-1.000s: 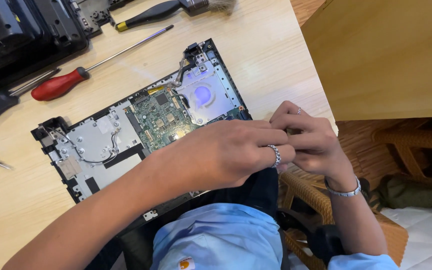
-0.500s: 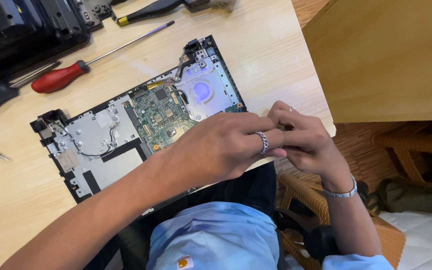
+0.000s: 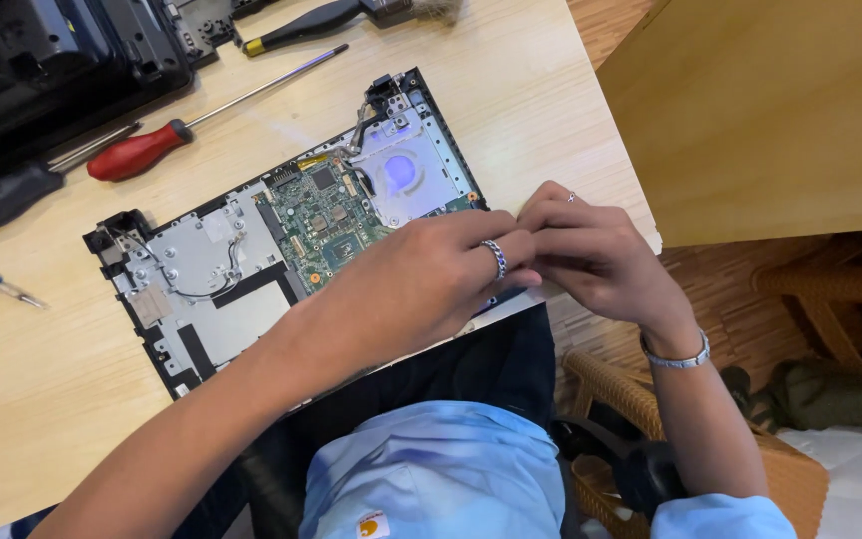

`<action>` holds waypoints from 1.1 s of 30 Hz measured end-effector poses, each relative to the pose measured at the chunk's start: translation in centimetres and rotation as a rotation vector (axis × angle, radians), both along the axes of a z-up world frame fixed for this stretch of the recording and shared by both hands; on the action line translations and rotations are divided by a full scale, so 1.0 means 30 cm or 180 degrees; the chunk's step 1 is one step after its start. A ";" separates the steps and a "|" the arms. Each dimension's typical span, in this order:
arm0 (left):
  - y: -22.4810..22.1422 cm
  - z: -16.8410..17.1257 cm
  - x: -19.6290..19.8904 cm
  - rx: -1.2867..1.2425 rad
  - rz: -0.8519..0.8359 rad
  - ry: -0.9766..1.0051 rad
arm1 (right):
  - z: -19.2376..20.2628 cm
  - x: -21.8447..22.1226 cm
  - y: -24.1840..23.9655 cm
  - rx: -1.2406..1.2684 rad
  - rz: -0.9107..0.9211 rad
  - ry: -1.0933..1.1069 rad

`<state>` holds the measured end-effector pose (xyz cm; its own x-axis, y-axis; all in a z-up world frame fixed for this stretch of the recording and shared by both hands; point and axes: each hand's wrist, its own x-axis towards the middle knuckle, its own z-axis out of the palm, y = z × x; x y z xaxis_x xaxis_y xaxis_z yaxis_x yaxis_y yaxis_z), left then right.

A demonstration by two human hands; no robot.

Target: Removing the motherboard and internal components from a laptop casing using manual tools.

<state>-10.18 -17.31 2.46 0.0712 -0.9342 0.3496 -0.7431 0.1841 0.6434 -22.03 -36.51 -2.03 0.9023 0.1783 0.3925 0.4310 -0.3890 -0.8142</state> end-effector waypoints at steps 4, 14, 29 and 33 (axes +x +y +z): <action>-0.004 0.024 0.023 0.0517 -0.0072 0.0083 | -0.004 -0.009 -0.010 -0.0108 -0.0229 0.0128; -0.008 -0.029 0.040 0.0922 -0.0106 0.0291 | 0.012 0.004 -0.010 0.0080 -0.0053 0.0110; -0.020 -0.002 0.044 0.1342 -0.0111 0.0121 | -0.011 0.006 -0.007 -0.0040 -0.0172 -0.0239; -0.020 -0.002 0.040 0.1344 -0.0129 0.0026 | -0.008 0.012 -0.005 0.0031 -0.0118 -0.0266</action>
